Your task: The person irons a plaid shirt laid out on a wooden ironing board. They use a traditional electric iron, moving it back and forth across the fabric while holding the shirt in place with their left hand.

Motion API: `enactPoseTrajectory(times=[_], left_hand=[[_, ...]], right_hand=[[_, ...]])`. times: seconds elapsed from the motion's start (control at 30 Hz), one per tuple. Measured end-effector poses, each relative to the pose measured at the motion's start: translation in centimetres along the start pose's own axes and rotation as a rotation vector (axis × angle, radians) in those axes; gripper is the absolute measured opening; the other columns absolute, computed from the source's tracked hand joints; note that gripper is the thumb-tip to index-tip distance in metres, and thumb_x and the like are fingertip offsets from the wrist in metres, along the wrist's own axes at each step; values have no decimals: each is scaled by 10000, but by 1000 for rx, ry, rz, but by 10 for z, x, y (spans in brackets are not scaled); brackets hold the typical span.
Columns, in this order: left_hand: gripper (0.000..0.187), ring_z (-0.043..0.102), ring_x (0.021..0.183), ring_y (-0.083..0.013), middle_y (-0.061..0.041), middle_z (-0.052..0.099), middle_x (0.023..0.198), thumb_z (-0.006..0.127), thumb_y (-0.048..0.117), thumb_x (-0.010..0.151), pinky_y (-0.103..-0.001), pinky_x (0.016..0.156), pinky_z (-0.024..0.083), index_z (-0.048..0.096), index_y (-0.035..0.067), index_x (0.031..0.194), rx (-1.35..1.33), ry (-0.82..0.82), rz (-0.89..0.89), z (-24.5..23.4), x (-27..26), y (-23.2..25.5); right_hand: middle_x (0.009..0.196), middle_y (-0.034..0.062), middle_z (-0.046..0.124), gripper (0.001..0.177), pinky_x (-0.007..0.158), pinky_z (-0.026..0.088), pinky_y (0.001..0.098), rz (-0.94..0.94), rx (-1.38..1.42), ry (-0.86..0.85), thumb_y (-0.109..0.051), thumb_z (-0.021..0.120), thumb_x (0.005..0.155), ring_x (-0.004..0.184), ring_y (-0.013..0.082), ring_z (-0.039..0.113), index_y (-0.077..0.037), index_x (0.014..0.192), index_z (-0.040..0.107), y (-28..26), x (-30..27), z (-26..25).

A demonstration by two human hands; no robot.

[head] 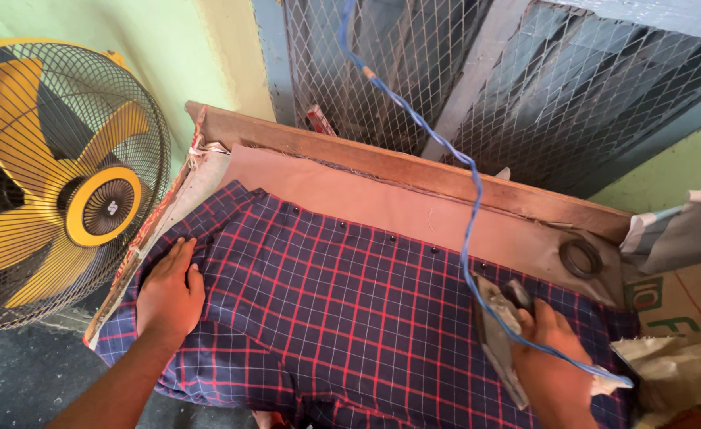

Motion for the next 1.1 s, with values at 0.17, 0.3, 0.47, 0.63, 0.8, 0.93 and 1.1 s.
enactPoseTrajectory(times=[0.17,0.3,0.47,0.63,0.8,0.93,1.1], left_hand=[[459,595,1295,-314,-121,604,1466,529,180,974,-420,1073,471,589,104,1423,5,-18,-34,-3,1,3],[462,592,1296,-317,-120,602,1469,530,179,972,-424,1074,470,586,105,1425,0,-11,-31,-5,1,4],[456,589,1299,-311,-111,604,1465,529,178,975,-422,1076,472,589,114,1423,-16,-11,-57,-5,1,6],[461,585,1300,-315,-110,600,1467,532,177,968,-426,1074,467,586,113,1422,-25,-11,-60,-7,1,6],[461,578,1305,-317,-106,591,1480,525,172,970,-433,1075,458,580,113,1423,-36,-17,-65,-5,1,4],[458,574,1310,-317,-104,588,1482,523,176,975,-432,1082,457,579,117,1426,-49,-15,-62,-4,1,3],[464,569,1313,-321,-104,580,1486,521,175,977,-438,1077,454,575,123,1434,-50,-23,-64,-5,0,3]], right_hand=[[1085,214,710,340,789,556,544,-84,76,-13,-277,553,994,952,450,689,-52,1232,646,-36,-2,-1],[1046,213,712,317,775,559,526,-213,134,18,-239,570,972,936,437,689,-30,1198,647,-64,-7,1],[999,205,718,334,769,563,498,-315,147,-28,-245,600,940,908,409,702,-25,1185,651,-94,-17,4],[996,179,735,338,734,566,481,-413,197,-76,-267,646,896,895,387,713,-28,1136,656,-124,-31,-1],[979,108,746,297,782,588,423,-398,175,-293,-306,652,916,926,288,742,-123,1150,661,-150,-45,-7],[1024,118,735,258,757,537,471,-740,347,-56,-202,678,843,921,331,713,-92,1075,673,-161,-60,-16],[957,126,688,231,731,529,449,-736,283,-360,-212,664,921,883,346,674,-80,1108,628,-157,-67,-11]])
Point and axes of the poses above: each hand's wrist, its own x-axis towards the middle knuckle, its own z-axis out of the palm, y = z × x, the point moved 1 cm from there along x, towards the middle knuckle
